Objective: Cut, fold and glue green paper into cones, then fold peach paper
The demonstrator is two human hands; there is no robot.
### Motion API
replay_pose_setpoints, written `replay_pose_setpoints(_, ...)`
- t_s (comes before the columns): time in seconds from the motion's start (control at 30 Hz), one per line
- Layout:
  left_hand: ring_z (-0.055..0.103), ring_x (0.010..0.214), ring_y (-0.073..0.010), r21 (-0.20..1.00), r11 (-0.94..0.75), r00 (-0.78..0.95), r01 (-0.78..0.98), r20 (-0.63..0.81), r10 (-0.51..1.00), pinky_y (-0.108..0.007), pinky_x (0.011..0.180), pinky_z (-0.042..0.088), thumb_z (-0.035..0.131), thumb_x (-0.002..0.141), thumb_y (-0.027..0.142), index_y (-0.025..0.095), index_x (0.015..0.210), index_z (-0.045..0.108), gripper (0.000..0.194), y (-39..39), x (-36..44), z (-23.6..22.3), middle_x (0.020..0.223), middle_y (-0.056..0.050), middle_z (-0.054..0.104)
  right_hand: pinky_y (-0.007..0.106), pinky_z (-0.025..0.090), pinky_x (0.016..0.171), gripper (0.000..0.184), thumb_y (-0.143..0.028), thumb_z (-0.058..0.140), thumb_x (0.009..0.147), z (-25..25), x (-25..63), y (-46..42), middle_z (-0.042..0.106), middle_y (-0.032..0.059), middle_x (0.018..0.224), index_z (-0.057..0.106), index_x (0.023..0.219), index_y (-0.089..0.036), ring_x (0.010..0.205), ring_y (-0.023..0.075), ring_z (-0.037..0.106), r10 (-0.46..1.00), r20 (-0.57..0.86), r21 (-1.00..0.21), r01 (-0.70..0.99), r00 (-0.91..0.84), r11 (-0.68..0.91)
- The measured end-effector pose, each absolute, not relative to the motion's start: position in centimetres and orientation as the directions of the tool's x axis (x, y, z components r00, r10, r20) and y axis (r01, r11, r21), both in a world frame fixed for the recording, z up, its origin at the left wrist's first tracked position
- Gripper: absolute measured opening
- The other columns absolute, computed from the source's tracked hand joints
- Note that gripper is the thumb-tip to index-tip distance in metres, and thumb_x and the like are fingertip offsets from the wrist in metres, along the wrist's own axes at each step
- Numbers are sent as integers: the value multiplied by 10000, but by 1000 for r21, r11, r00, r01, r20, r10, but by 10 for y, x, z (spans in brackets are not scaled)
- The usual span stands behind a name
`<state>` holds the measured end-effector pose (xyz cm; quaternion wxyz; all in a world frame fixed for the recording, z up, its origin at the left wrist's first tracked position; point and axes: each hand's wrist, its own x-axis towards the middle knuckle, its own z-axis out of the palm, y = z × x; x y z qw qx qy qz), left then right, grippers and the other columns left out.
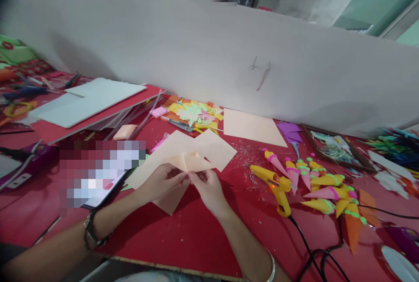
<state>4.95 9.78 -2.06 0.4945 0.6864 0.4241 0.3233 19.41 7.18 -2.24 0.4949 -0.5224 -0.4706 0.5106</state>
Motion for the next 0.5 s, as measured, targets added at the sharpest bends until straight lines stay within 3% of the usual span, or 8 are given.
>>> replay_pose_setpoints(0.13, 558, 668, -149, 951, -198, 468, 236, 67, 881, -225, 588, 417, 448, 757, 256, 121, 770, 617, 217, 97, 50, -23, 715, -30, 631, 298, 461, 708, 261, -362, 636, 636, -21, 193, 72, 648, 36, 780, 596, 827, -188, 740, 173, 592, 998, 2, -998, -62, -68, -2)
replay_pose_setpoints(0.27, 555, 663, -159, 941, -218, 463, 259, 77, 883, -242, 615, 431, 482, 731, 267, 123, 778, 628, 211, 95, 51, -21, 705, -39, 635, 304, 473, 665, 309, -388, 670, 586, -25, 192, 71, 649, 33, 749, 584, 814, -198, 713, 183, 598, 999, -29, -998, -63, -28, -30)
replay_pose_setpoints(0.5, 556, 736, -165, 914, -341, 531, 220, 181, 828, -255, 727, 426, 450, 770, 298, 133, 794, 621, 239, 96, 44, -18, 782, -37, 639, 343, 468, 752, 273, -326, 678, 591, -30, 193, 69, 652, 35, 809, 591, 816, -198, 791, 198, 603, 998, -17, -993, -113, -62, -24)
